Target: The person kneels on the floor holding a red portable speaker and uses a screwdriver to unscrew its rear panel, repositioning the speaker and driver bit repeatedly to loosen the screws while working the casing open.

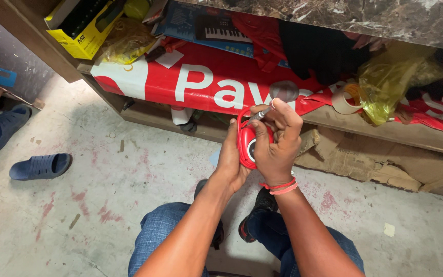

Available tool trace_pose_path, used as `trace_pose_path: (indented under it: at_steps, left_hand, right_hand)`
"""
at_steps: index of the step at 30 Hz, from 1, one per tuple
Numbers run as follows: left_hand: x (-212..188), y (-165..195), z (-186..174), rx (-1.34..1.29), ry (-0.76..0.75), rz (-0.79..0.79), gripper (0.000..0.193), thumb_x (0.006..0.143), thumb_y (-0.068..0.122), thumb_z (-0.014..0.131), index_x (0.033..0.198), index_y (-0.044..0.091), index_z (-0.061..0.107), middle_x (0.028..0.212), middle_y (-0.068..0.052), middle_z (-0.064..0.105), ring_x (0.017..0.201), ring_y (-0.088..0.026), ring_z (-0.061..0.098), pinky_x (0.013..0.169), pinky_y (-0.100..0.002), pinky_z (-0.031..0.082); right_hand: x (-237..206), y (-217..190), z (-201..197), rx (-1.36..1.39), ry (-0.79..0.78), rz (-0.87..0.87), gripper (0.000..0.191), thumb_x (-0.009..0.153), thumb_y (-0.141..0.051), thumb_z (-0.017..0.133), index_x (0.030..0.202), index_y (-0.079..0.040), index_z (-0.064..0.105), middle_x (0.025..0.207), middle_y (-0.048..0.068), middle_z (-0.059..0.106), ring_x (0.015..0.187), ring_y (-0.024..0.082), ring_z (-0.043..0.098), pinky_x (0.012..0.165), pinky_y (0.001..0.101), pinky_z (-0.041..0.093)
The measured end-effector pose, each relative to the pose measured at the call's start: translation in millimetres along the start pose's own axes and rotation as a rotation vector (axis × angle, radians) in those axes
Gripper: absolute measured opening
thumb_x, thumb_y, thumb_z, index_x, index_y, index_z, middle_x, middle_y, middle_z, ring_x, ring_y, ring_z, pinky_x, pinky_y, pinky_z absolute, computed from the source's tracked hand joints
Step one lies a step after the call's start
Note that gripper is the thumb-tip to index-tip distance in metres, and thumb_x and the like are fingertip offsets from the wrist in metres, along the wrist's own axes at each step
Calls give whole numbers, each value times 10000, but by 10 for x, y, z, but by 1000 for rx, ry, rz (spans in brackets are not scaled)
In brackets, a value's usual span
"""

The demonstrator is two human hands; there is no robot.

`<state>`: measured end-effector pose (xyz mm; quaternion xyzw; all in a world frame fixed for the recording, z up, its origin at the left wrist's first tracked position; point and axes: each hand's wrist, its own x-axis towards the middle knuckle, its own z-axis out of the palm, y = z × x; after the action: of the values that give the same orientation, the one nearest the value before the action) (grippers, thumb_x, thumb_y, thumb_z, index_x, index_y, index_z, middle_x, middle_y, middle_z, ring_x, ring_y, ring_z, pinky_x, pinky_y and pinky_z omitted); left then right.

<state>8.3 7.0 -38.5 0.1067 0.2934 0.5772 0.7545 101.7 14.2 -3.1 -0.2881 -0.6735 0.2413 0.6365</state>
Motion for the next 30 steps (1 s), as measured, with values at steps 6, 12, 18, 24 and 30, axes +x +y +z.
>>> trace_pose_path:
  at_steps: [6,12,18,24,30]
  left_hand:
    - [-19,2,23,8,-14,7,587,1071,559,315,1385,119,544,1252,-74,688,1102,-155,699,876,-332,610]
    - [-4,2,-1,53,-10,11,585,1082,575,305,1382,131,539,1193,-63,661,1042,-156,686,806,-337,619]
    - [4,-14,-5,60,4,2,607,1060,575,314,1378,118,553,1220,-76,698,1048,-149,716,812,-315,626]
    - [4,-21,15,44,14,8,605,1062,579,327,1375,115,555,1197,-73,702,1007,-143,719,799,-315,623]
    - [-9,2,11,34,5,15,601,1059,575,317,1369,120,559,1179,-66,708,998,-140,722,793,-313,628]
  right_hand:
    - [1,-17,-8,36,-11,44,539,1043,180,546,1480,-56,336,1283,185,664,1142,206,700,982,313,595]
    - [-19,5,18,62,8,-14,615,983,159,640,1460,-84,339,1314,123,551,1205,180,631,1021,307,556]
    - [-48,121,5,86,126,68,620,984,133,747,1446,-80,392,1242,69,520,1098,126,585,965,272,537]
    - [-47,142,-15,124,146,72,598,995,140,718,1454,-69,396,1255,82,542,1077,133,602,985,297,559]
    - [-35,95,-6,174,107,100,560,1025,146,654,1464,-64,378,1236,121,609,1112,159,645,990,299,568]
